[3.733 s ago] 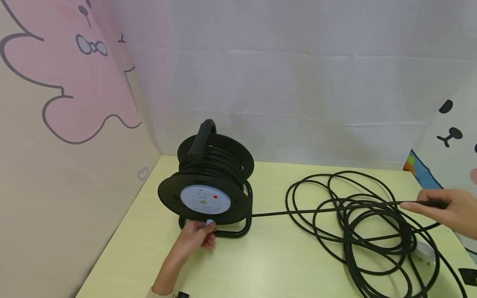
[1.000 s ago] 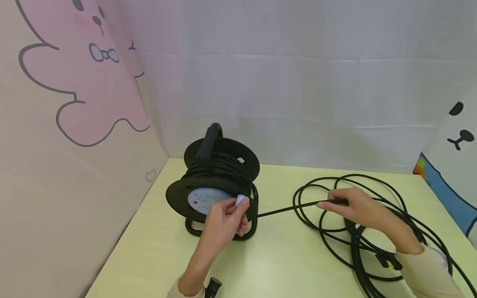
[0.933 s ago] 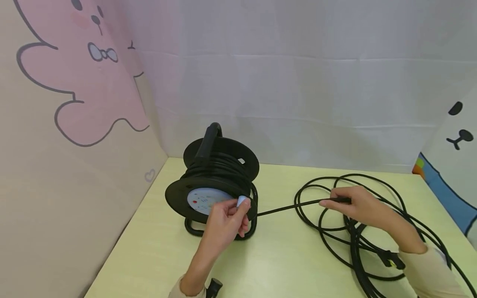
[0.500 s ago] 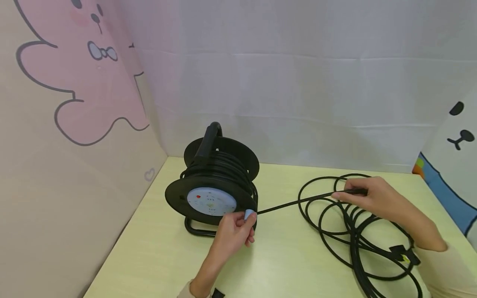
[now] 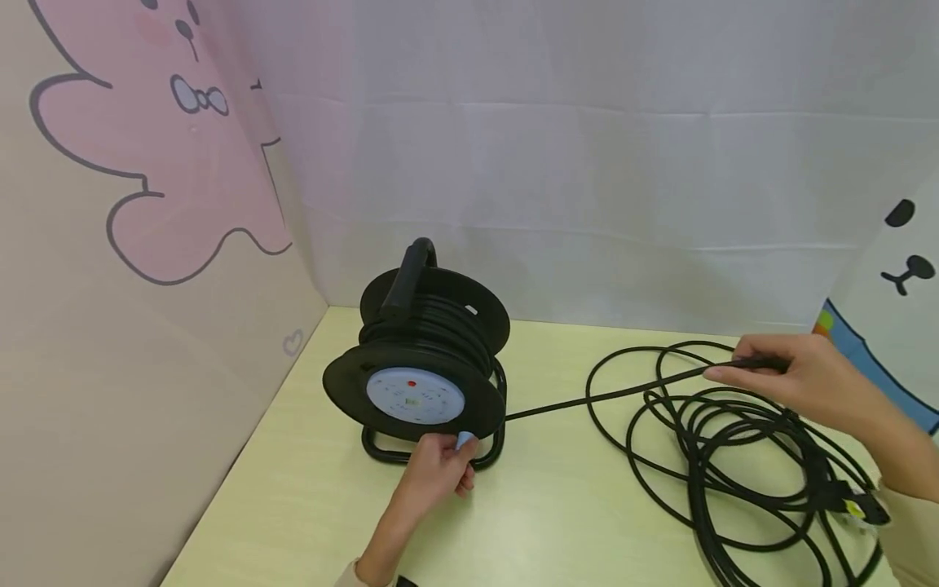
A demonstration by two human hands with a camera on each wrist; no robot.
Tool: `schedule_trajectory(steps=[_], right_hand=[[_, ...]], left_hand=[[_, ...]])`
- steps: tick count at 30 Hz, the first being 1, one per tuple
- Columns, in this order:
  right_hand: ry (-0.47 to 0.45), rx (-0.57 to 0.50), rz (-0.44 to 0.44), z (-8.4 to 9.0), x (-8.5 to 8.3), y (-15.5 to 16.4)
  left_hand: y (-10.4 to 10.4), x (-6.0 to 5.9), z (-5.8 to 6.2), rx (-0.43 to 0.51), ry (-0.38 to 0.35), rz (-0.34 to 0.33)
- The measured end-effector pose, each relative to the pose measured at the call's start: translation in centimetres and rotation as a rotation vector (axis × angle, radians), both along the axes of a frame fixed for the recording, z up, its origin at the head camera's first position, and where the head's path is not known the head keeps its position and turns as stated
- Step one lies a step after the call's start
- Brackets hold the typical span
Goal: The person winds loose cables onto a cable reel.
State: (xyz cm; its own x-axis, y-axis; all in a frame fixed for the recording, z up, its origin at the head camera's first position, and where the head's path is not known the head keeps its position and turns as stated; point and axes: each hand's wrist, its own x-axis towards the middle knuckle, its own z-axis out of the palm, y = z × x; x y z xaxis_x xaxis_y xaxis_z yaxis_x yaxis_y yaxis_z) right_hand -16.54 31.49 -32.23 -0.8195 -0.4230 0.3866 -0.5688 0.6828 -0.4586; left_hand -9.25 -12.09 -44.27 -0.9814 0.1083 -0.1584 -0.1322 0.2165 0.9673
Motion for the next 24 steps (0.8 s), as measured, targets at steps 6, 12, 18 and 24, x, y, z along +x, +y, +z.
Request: schedule_trajectory(steps=[6,12,18,24], right_hand=[[-0.063,0.02,-0.11,0.2,0.7,1.7],[-0.108,0.1,-0.183,-0.4,1.3,3.3],[-0.137,0.18,-0.169,-1.6,2.0,4.8],[-0.145,0.203,-0.084,-2.9,2.3,5.8]], left_hand=[[-1.7,0.1,-0.6,-0.027,-0.058,0.018],[-3.5,0.2,-0.9,-0.066,-0.1,0.071],[-5.6,0.2,-0.9,-0.098,-0.118,0.184],[-7.6,0.3,-0.5,-0.114,-0.133,0.263]])
